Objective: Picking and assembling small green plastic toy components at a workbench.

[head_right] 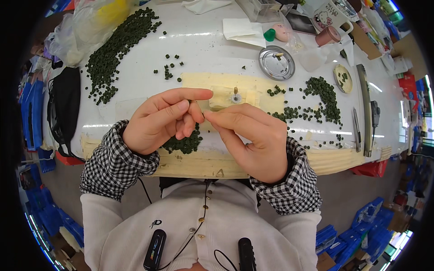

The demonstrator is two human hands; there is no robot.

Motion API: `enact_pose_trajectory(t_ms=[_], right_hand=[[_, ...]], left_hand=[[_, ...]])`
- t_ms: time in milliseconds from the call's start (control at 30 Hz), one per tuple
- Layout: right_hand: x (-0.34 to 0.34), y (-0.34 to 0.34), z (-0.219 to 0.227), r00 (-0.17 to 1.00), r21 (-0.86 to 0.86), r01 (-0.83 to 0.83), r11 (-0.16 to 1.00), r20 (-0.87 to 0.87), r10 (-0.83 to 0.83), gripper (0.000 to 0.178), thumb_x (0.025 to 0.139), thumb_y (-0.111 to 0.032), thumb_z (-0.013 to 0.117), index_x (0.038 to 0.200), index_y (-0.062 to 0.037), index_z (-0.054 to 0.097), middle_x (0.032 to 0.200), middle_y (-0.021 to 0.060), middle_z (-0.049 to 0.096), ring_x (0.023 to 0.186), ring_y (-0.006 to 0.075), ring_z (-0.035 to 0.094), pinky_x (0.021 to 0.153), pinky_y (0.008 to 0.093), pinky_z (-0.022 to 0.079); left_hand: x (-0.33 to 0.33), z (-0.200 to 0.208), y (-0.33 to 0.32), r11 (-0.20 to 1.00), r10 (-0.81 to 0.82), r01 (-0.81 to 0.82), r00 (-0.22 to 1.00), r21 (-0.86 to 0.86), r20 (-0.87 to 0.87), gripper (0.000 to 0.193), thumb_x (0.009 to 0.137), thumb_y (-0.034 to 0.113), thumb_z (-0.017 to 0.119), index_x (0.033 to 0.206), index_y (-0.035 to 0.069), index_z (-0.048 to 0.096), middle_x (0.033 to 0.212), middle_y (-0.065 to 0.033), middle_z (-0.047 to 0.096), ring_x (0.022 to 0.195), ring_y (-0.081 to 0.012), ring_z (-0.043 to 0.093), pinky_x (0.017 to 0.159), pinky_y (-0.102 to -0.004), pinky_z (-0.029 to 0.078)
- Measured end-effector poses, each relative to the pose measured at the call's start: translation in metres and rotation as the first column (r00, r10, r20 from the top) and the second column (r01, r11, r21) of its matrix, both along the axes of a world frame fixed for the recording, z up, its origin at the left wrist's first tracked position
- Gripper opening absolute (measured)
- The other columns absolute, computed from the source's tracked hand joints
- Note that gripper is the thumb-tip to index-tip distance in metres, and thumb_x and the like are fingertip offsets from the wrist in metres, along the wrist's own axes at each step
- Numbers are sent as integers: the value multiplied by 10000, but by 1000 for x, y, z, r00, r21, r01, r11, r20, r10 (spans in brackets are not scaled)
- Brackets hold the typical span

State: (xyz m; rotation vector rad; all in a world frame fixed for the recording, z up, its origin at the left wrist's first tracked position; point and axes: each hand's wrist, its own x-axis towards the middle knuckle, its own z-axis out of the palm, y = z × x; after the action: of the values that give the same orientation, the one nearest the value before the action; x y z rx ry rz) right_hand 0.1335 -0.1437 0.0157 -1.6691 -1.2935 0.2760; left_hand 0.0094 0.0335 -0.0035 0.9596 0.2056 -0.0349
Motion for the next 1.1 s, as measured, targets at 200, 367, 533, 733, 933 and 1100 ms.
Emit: enact_pose_trajectory(t_ms=[200,367,533,733,933,1100], right_hand=[[-1,-4,-7,940,10,49,999,-340,-43,224,830,57,649,1049,18,672,937,98,691,855,149,676,772,257,543],[-3,-5,-8,788,18,39,999,-616,-20,203,854,33,647,1057,35,654,978,105,692,904,150,671,827,265,536],[-2,-5,-9,764,5,31,1000,-645,-20,200,861,28,642,1061,43,651,1002,112,684,934,155,667,838,258,530],[2,-5,-13,884,88,-12,996,-464,52,242,852,55,616,1091,31,654,987,97,652,921,138,645,816,245,520],[-1,-4,-9,888,30,12,999,-459,3,254,843,37,634,1096,21,653,975,91,653,916,133,643,810,254,519],[-3,-3,-11,806,40,6,999,-592,19,195,848,28,638,1043,37,648,985,91,670,897,134,659,810,253,522]], left_hand=[[-1,9,-2,999,-4,8,998,48,-69,254,985,132,494,1192,-2,553,997,-118,663,818,-126,638,723,-229,525],[-2,-2,1,987,-23,27,999,161,-26,199,940,69,570,1124,2,599,1036,-132,666,843,-145,654,737,-248,543],[-2,5,-2,999,4,-1,998,42,-64,190,927,45,582,1108,-3,614,1030,-131,671,865,-159,663,766,-257,552],[-3,2,-3,999,10,-8,999,47,-37,214,917,29,590,1129,-1,608,1015,-133,677,873,-167,669,774,-257,557],[-2,1,-4,999,32,-31,998,38,-48,212,911,24,598,1123,4,599,987,-133,685,850,-164,677,765,-256,560],[-3,2,-4,998,26,-24,998,50,-57,183,911,21,595,1093,2,594,979,-134,688,840,-169,684,744,-256,571]])
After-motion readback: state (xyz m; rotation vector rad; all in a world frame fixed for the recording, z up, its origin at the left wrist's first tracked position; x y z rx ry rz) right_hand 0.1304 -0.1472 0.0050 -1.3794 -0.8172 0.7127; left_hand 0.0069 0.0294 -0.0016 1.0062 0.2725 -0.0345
